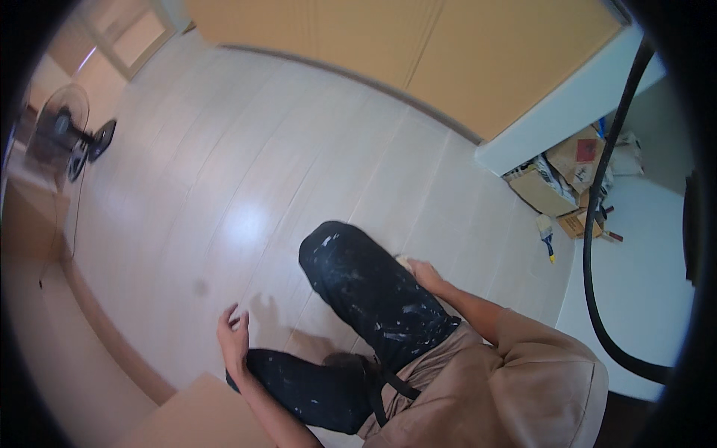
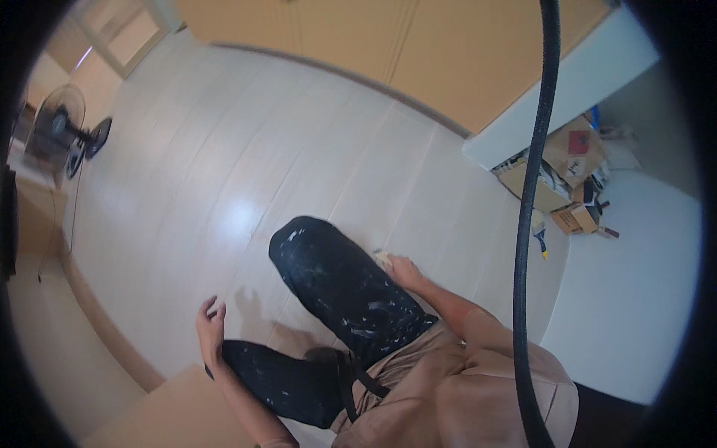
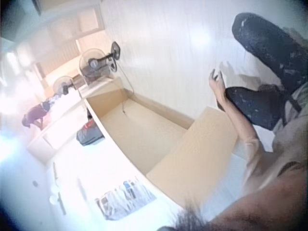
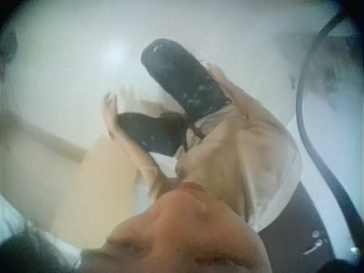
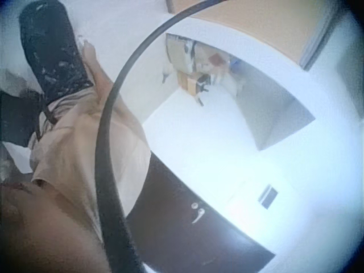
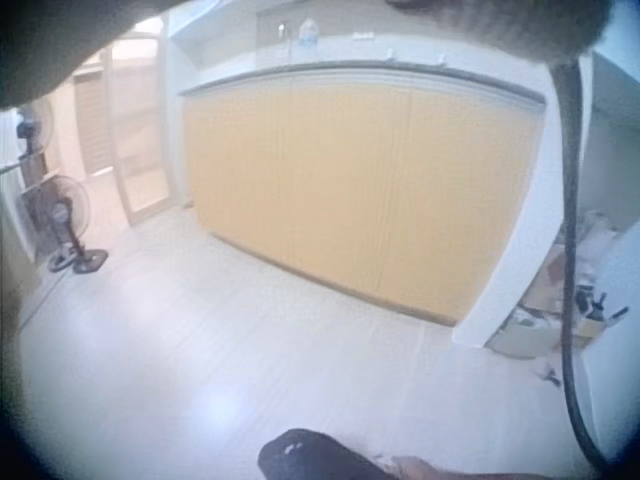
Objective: The person kneels on a tiled floor and uses a grout float to spread grout into the joints between tiles. They repeatedly scrape the float along the seams to fill the gaps and remove excess material.
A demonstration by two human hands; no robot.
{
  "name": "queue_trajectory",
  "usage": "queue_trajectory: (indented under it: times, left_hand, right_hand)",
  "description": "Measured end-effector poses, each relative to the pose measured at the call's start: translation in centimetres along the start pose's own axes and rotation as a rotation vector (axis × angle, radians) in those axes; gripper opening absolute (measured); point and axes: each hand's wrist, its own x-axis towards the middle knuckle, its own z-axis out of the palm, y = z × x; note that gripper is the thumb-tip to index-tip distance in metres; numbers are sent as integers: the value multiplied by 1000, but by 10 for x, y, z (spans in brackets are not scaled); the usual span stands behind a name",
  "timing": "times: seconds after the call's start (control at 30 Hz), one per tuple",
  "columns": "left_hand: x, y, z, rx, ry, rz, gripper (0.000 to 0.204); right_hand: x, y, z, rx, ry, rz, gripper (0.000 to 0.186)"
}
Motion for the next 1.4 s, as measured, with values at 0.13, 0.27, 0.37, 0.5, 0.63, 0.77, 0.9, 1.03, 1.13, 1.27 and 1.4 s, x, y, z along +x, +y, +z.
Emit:
queue_trajectory:
  times: [0.13,0.27,0.37,0.5,0.63,0.77,0.9,1.03,1.13,1.27,1.4]
  left_hand:
    - [-7,37,13,24,7,25,40]
    - [-42,63,1,41,187,20,34]
    - [-80,72,-9,39,444,35,29]
    - [-167,40,-57,113,660,-62,27]
    - [-230,44,-47,184,731,-217,26]
    - [-269,25,-61,88,845,-312,22]
    - [-288,3,-92,-79,932,-236,19]
    - [-279,34,-94,-45,891,-268,21]
    - [-259,57,-84,-166,811,-335,24]
    - [-271,37,-83,-146,459,-29,27]
    - [-241,22,-54,-46,326,-152,27]
  right_hand:
    - [63,-41,-12,158,-75,-173,34]
    - [108,-116,-16,262,-289,-303,33]
    - [146,-123,9,349,-251,-373,33]
    - [145,-193,-3,272,-309,-473,35]
    - [185,-149,20,-58,-268,-495,35]
    - [183,-139,10,-219,-217,-395,35]
    - [176,-119,-13,-245,-185,-343,35]
    - [168,-83,-36,-260,-134,-293,35]
    - [171,-59,-56,-171,-124,-263,35]
    - [157,-58,-66,-161,-85,-207,32]
    - [186,-31,-81,-216,63,-237,28]
